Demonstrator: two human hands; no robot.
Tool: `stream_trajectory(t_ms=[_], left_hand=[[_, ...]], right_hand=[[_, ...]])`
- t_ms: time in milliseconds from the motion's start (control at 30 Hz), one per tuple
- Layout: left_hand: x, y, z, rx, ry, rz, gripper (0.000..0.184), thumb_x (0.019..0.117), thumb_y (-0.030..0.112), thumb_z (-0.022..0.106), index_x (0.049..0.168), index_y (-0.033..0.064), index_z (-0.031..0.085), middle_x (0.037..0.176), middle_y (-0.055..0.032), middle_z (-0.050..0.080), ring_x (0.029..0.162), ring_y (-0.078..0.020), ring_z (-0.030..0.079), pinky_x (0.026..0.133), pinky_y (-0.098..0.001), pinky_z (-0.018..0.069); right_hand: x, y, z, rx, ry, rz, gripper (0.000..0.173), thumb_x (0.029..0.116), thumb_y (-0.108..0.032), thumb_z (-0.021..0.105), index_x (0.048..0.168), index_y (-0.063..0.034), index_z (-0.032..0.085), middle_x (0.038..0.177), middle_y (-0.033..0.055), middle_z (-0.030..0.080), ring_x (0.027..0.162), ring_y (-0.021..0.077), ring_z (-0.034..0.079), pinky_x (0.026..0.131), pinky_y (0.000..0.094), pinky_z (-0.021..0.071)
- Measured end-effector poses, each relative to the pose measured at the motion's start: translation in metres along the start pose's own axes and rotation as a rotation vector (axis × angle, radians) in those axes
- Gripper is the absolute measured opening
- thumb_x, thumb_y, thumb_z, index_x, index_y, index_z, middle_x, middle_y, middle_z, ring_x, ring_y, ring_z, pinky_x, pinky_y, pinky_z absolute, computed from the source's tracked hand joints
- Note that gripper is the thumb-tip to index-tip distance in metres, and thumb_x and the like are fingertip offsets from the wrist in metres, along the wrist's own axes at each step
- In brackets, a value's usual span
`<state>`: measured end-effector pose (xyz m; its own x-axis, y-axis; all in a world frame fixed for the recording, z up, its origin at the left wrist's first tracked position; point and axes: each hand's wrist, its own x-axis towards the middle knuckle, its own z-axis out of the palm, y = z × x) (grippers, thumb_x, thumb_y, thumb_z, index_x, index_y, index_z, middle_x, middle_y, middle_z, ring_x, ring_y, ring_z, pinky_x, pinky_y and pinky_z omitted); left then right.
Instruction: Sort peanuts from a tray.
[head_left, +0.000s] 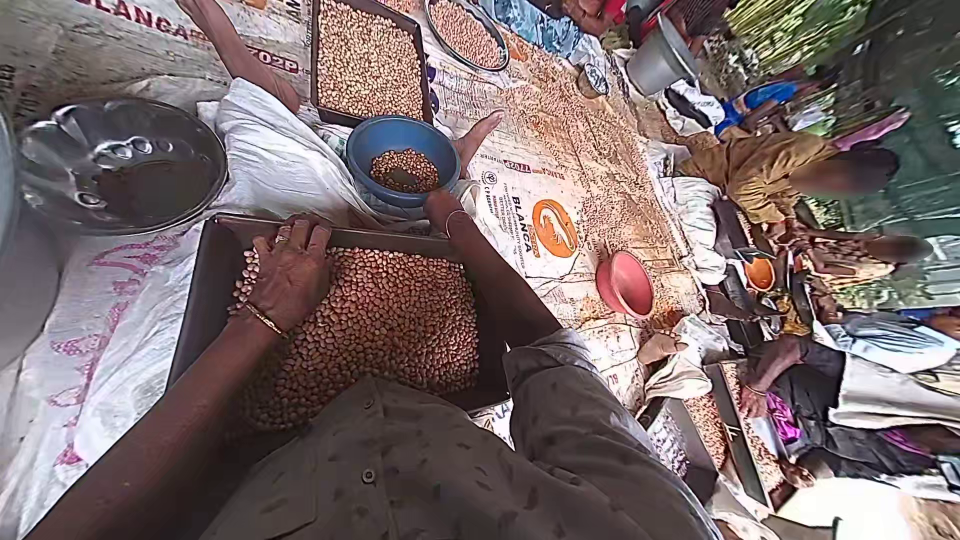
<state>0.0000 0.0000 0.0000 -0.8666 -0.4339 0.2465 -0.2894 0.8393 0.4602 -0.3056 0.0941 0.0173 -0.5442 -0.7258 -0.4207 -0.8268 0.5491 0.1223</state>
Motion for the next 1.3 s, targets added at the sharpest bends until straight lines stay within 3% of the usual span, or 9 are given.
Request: stream_trajectory(t_ms=[167,267,433,567,700,833,933,1100,1300], left_hand=[[-0.002,0.003,0.000,0.000,0.010,-0.026,0.044,0.0931,0.004,0.063,0.135,-0.0055,0.055,0.143,-0.0328,0.050,0.134,-0.0548,0.047,0.098,-0.0762,0.0359],[0.003,0.003,-0.010,-0.015,-0.020,-0.023,0.030,0.0963,0.007,0.061,0.123,-0.0057,0.063,0.137,-0.0313,0.056,0.128,-0.0534,0.053,0.097,-0.0766,0.0356],[0.063,0.007,-0.050,0.034,-0.232,0.032,0.021,0.1030,0.010,0.054,0.098,-0.0035,0.070,0.098,-0.0238,0.070,0.096,-0.0449,0.068,0.089,-0.0667,0.0455],[0.140,-0.004,-0.021,-0.015,-0.361,0.115,0.023,0.1041,0.001,0.049,0.109,-0.0084,0.069,0.111,-0.0274,0.068,0.110,-0.0463,0.064,0.097,-0.0621,0.0478],[0.186,-0.018,0.036,0.091,-0.667,0.095,0.028,0.1000,0.004,0.059,0.124,-0.0083,0.064,0.126,-0.0284,0.064,0.124,-0.0455,0.059,0.107,-0.0600,0.0437],[0.197,-0.018,0.063,0.176,-0.727,-0.006,0.034,0.1050,0.020,0.056,0.110,-0.0126,0.065,0.119,-0.0318,0.064,0.122,-0.0482,0.059,0.102,-0.0650,0.0445],[0.195,-0.018,0.062,0.193,-0.751,-0.027,0.040,0.1055,0.027,0.057,0.111,-0.0121,0.066,0.119,-0.0324,0.065,0.122,-0.0493,0.059,0.102,-0.0664,0.0447],[0.193,-0.028,0.065,0.249,-0.800,0.121,0.023,0.1030,0.014,0.060,0.114,-0.0043,0.070,0.119,-0.0266,0.068,0.120,-0.0472,0.061,0.101,-0.0651,0.0452],[0.185,-0.008,0.047,0.207,-0.699,0.158,0.017,0.1010,0.009,0.059,0.098,-0.0044,0.070,0.105,-0.0257,0.068,0.112,-0.0459,0.063,0.095,-0.0633,0.0469]], right_hand=[[0.006,-0.001,0.012,-0.007,-0.156,-0.092,0.035,0.1023,-0.017,0.061,0.124,0.0098,0.063,0.132,0.0310,0.061,0.128,0.0459,0.057,0.107,0.0603,0.0434],[0.004,-0.005,0.007,0.011,-0.143,-0.055,0.031,0.1024,-0.011,0.058,0.123,0.0106,0.062,0.134,0.0306,0.060,0.129,0.0455,0.056,0.105,0.0615,0.0450],[-0.009,-0.009,-0.004,0.001,0.008,0.089,0.029,0.0947,-0.017,0.067,0.116,0.0027,0.069,0.124,0.0255,0.065,0.119,0.0430,0.062,0.092,0.0623,0.0515],[-0.017,-0.009,-0.011,0.073,0.067,0.154,0.029,0.0949,-0.020,0.065,0.114,0.0008,0.070,0.124,0.0239,0.066,0.119,0.0412,0.063,0.091,0.0624,0.0514],[-0.020,-0.004,-0.010,0.124,0.088,0.181,0.029,0.0924,-0.022,0.066,0.113,-0.0023,0.071,0.122,0.0204,0.069,0.118,0.0376,0.065,0.091,0.0614,0.0523],[-0.015,0.012,0.005,0.181,-0.108,-0.017,0.033,0.1020,-0.023,0.056,0.109,0.0063,0.068,0.115,0.0275,0.068,0.113,0.0428,0.065,0.094,0.0635,0.0500],[-0.006,0.012,0.007,0.260,-0.208,-0.127,0.035,0.1051,-0.023,0.055,0.101,0.0087,0.069,0.108,0.0269,0.067,0.107,0.0394,0.065,0.095,0.0584,0.0476],[0.000,0.004,0.006,0.208,-0.145,-0.109,0.033,0.1056,-0.013,0.051,0.117,0.0137,0.065,0.130,0.0319,0.061,0.129,0.0434,0.056,0.109,0.0567,0.0420],[-0.008,-0.002,0.007,0.163,-0.110,-0.014,0.033,0.1012,-0.011,0.060,0.122,0.0146,0.061,0.131,0.0330,0.060,0.128,0.0445,0.058,0.107,0.0573,0.0452]])
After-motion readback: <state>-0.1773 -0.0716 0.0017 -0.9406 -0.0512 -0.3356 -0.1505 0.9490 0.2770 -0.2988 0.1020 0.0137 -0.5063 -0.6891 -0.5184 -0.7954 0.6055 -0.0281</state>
